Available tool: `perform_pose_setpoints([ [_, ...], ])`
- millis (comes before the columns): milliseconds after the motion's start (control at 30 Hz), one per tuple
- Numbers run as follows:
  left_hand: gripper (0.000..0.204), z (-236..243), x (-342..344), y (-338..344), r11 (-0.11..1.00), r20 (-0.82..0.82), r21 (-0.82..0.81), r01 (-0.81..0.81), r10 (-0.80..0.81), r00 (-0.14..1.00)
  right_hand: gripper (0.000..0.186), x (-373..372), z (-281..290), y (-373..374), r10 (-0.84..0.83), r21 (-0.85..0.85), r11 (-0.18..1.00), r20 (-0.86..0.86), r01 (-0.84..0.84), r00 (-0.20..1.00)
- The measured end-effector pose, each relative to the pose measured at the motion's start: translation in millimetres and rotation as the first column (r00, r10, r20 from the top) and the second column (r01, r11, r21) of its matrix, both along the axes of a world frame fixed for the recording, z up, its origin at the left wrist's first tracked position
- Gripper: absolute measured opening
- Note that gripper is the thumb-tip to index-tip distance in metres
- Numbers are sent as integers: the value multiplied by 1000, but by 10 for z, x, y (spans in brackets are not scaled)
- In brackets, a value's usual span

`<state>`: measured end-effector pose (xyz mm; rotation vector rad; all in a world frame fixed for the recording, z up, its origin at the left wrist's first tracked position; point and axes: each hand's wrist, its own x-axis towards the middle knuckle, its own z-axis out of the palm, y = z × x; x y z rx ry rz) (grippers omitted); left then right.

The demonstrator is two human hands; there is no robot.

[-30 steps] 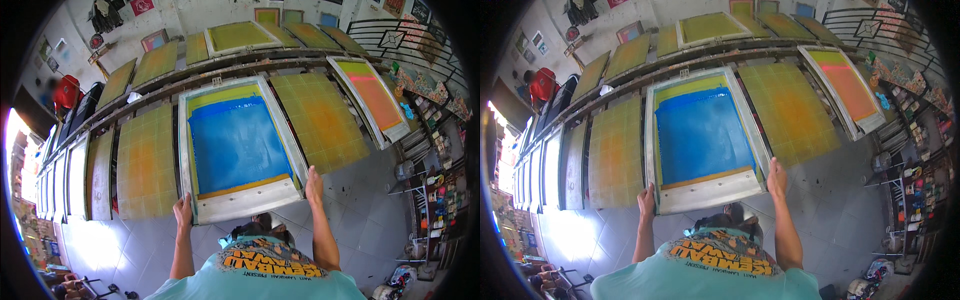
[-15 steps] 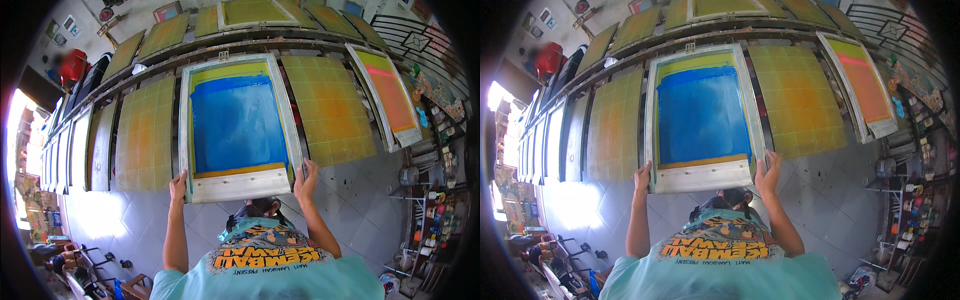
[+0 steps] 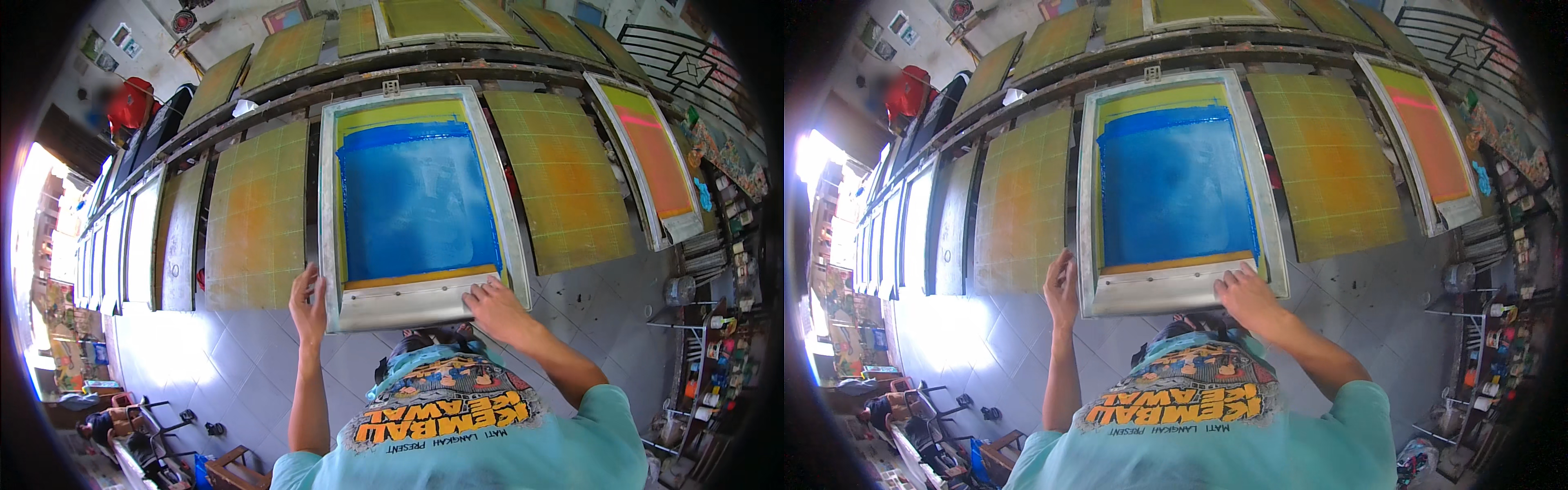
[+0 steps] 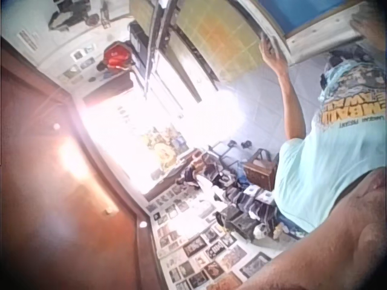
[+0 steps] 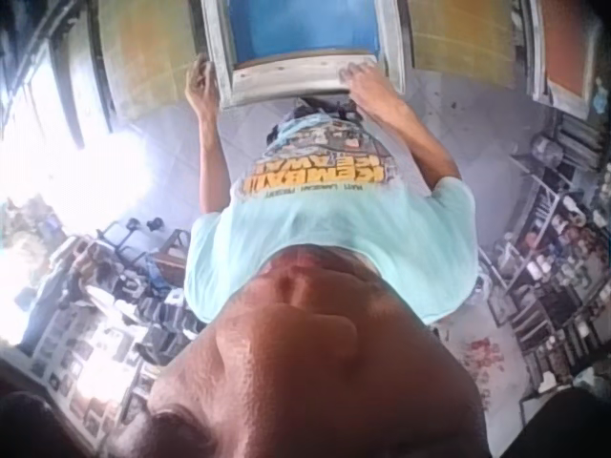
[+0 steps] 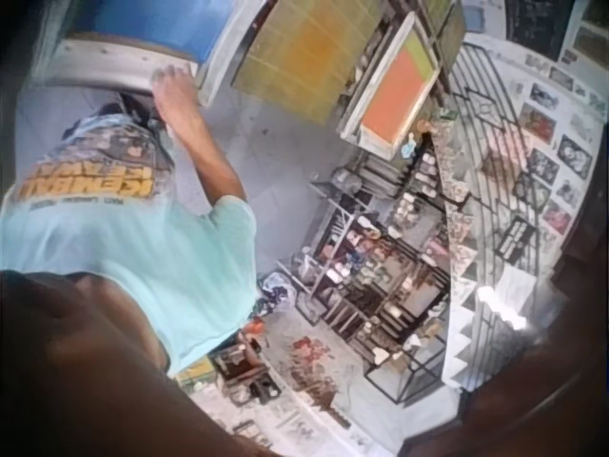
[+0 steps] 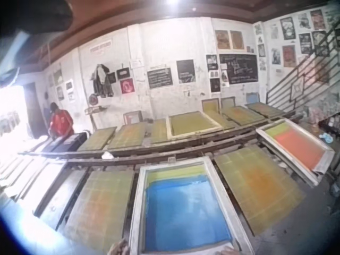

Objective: The person performs screen printing on a t-shirt using multiple color screens. They align the t-shirt on the press, then sequentially lower screens with pink and blue ink, using a squeegee to pull the ink across the mesh. The person adjusts the t-shirt and repositions the screens between color applications.

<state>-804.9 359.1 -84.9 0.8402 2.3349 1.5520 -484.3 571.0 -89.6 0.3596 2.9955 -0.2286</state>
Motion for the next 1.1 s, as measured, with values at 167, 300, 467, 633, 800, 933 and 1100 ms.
perform_pose_setpoints([
  [167, 62, 505, 213, 233, 769, -367, -429, 474, -628, 686, 45, -246, 364, 317, -151, -131, 982, -128, 134, 980],
  [300, 54, 277, 51, 346, 648, -341, -615, 449, -732, 589, 32, -290, 307, 368, -261, -17, 964, -237, 264, 936],
  [467, 43, 278, -82, 533, 552, -273, -695, 461, -795, 541, 16, -237, 70, 345, -297, 35, 942, -377, 334, 877],
  [633, 48, 709, -486, 1028, 627, -357, -635, 451, -756, 549, 8, -605, 351, 818, -308, -13, 937, -506, 350, 806],
  [800, 36, 182, -1579, 2429, 820, -617, -491, 293, -565, 547, 25, -1735, 22, 2415, -217, 174, 909, -578, 379, 786],
  [933, 29, -51, -2102, 3392, 802, -582, -561, 204, -558, 591, 17, -2401, -155, 3277, -283, 192, 884, -505, 426, 815],
  [1100, 31, -359, -2243, 3411, 842, -612, -502, 196, -506, 608, 10, -2489, -424, 3303, -297, 165, 881, -536, 443, 790],
])
